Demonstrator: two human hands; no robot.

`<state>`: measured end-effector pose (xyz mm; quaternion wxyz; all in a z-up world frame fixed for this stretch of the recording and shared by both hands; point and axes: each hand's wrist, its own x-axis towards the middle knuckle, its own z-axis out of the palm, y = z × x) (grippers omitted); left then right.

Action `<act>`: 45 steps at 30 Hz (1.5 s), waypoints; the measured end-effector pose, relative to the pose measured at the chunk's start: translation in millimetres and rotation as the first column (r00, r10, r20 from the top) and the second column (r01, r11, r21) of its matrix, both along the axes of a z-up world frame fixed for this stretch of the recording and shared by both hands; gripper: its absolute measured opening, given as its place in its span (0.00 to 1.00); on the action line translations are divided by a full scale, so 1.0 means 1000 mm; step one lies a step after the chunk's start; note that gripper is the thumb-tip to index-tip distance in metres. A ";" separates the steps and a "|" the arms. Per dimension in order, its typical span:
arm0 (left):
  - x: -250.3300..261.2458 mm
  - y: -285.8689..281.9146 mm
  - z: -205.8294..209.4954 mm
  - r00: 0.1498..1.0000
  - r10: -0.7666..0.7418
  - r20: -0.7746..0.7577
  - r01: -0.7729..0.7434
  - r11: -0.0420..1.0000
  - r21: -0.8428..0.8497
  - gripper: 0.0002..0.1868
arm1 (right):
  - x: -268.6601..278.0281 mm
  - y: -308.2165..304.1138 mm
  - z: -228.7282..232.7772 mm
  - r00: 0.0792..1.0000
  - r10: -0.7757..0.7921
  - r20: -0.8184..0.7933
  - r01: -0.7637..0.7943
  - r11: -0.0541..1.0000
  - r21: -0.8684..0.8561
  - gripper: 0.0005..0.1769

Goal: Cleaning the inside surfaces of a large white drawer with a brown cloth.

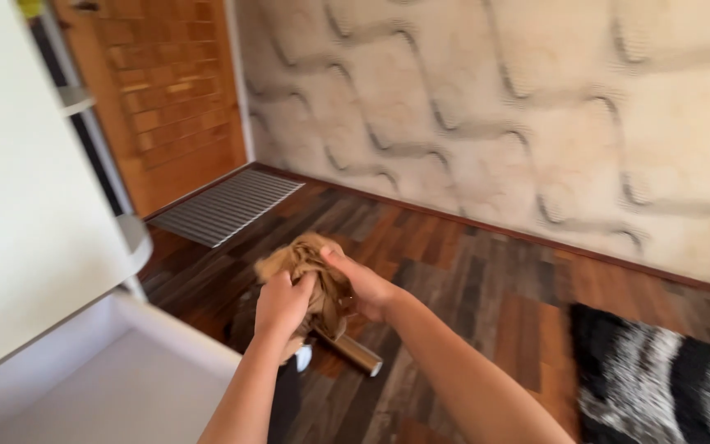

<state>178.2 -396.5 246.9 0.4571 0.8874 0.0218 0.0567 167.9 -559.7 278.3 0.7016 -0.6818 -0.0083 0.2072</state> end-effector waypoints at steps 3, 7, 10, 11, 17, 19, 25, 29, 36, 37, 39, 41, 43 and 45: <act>0.031 -0.032 -0.021 1.000 -0.015 0.022 0.017 0.995 -0.095 0.35 | -0.005 -0.033 -0.005 0.991 -0.001 0.137 -0.006 0.999 0.052 0.48; 0.049 -0.069 -0.030 0.996 -0.058 0.066 0.082 0.884 -0.460 0.36 | -0.013 -0.080 -0.006 0.965 -0.032 0.261 0.057 0.995 -0.088 0.40; 0.068 -0.095 -0.038 0.987 -0.072 0.143 0.144 0.792 -0.594 0.36 | -0.009 -0.105 -0.018 0.924 -0.171 0.343 0.204 0.977 -0.062 0.29; 0.077 -0.105 -0.047 0.982 -0.115 0.149 0.171 0.876 -0.450 0.36 | 0.001 -0.115 -0.030 0.835 -0.319 0.448 0.377 0.925 -0.045 0.24; 0.028 -0.151 -0.010 0.919 -0.382 -0.100 0.394 0.897 0.200 0.37 | 0.026 -0.176 -0.053 0.300 -0.527 0.795 0.929 0.351 -0.118 0.19; 0.008 -0.160 0.007 0.901 -0.409 -0.145 0.434 0.865 0.253 0.32 | 0.027 -0.193 -0.059 0.259 -0.537 0.803 0.931 0.360 -0.059 0.22; 0.014 -0.181 -0.010 0.846 -0.525 0.094 0.520 0.851 0.076 0.38 | -0.022 -0.194 -0.014 0.114 -0.666 0.737 0.938 0.316 0.140 0.20; -0.014 -0.187 0.006 0.780 -0.609 0.148 0.606 0.793 0.068 0.42 | -0.045 -0.199 0.024 0.501 -0.683 0.531 0.776 0.626 0.073 0.12; -0.034 -0.189 0.030 0.852 -0.522 -0.049 0.524 0.844 0.116 0.17 | -0.048 -0.210 0.028 0.190 -0.692 0.696 0.948 0.314 0.053 0.17; -0.024 -0.192 0.029 0.852 -0.521 -0.050 0.523 0.844 0.119 0.17 | -0.048 -0.212 0.025 0.190 -0.694 0.694 0.948 0.314 0.055 0.17; -0.003 -0.198 0.028 0.882 -0.421 0.211 0.439 0.898 -0.041 0.15 | -0.048 -0.216 0.019 0.402 -0.639 0.656 0.916 0.274 -0.295 0.20; 0.008 -0.204 0.033 0.863 -0.364 0.351 0.404 0.914 -0.044 0.14 | -0.037 -0.223 -0.002 0.449 -0.563 0.694 0.894 0.266 -0.362 0.25; 0.010 -0.208 0.045 0.823 -0.298 0.483 0.369 0.928 -0.055 0.15 | -0.023 -0.230 -0.024 0.495 -0.480 0.724 0.868 0.250 -0.428 0.30; 0.002 -0.208 0.065 0.817 -0.280 0.505 0.350 0.936 -0.048 0.15 | -0.006 -0.234 -0.045 0.613 -0.439 0.657 0.641 0.762 -0.090 0.38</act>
